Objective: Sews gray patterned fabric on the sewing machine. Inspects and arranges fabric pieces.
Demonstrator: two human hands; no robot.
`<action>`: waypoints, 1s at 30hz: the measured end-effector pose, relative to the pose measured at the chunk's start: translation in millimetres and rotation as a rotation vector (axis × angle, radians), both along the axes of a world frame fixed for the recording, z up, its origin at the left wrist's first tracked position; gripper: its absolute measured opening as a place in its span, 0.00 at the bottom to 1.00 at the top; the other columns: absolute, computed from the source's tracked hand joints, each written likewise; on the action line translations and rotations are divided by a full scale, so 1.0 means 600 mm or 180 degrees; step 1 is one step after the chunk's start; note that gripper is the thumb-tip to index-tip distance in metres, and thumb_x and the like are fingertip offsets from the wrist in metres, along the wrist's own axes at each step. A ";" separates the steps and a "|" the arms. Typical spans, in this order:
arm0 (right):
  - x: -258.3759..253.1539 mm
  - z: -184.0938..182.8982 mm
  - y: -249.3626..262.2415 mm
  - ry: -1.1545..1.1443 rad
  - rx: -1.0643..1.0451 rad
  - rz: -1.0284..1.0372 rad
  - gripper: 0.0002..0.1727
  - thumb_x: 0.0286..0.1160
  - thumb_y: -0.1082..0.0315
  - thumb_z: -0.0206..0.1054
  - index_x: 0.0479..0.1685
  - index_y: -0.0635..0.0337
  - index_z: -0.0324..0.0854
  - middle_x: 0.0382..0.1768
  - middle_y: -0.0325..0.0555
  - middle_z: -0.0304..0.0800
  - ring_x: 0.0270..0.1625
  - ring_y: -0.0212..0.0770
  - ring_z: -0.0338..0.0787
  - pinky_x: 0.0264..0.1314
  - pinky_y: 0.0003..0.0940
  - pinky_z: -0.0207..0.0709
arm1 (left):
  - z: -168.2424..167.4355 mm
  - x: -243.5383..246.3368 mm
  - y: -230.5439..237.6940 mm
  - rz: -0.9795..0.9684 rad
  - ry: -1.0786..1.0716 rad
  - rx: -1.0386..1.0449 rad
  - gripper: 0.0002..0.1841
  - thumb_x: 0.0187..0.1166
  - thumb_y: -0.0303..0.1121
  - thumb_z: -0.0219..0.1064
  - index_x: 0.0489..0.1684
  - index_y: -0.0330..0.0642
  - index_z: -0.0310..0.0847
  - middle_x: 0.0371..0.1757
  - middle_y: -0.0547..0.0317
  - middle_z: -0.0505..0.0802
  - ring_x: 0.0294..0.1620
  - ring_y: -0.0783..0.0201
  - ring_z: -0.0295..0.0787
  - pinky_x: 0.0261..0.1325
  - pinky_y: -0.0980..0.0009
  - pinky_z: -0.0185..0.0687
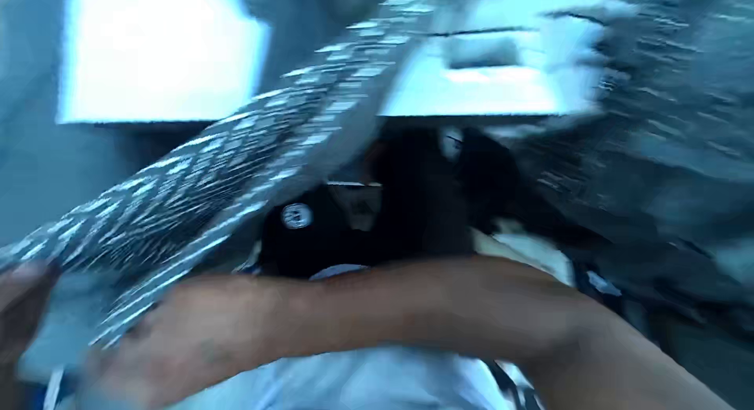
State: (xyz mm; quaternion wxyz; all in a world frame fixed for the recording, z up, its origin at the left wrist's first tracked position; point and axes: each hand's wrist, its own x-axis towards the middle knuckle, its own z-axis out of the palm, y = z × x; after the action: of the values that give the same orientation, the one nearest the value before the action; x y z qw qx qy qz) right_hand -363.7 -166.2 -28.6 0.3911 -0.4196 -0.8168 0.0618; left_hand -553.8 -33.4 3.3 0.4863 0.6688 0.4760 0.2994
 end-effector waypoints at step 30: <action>-0.059 0.099 0.214 -0.0119 -0.1337 0.0058 0.03 0.78 0.60 0.72 0.37 0.44 0.87 0.23 0.27 0.86 0.21 0.26 0.82 0.19 0.27 0.73 | -0.092 -0.040 -0.024 0.0772 -0.2960 -0.0259 0.08 0.86 0.30 0.65 0.45 0.42 0.91 0.40 0.62 0.94 0.42 0.73 0.91 0.51 0.74 0.89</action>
State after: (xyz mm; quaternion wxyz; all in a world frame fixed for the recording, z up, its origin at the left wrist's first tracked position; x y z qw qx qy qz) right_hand -398.8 -37.6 30.6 0.2793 -0.4856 -0.7968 0.2264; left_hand -577.8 -47.5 -52.2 0.6349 0.3841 0.2940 0.6025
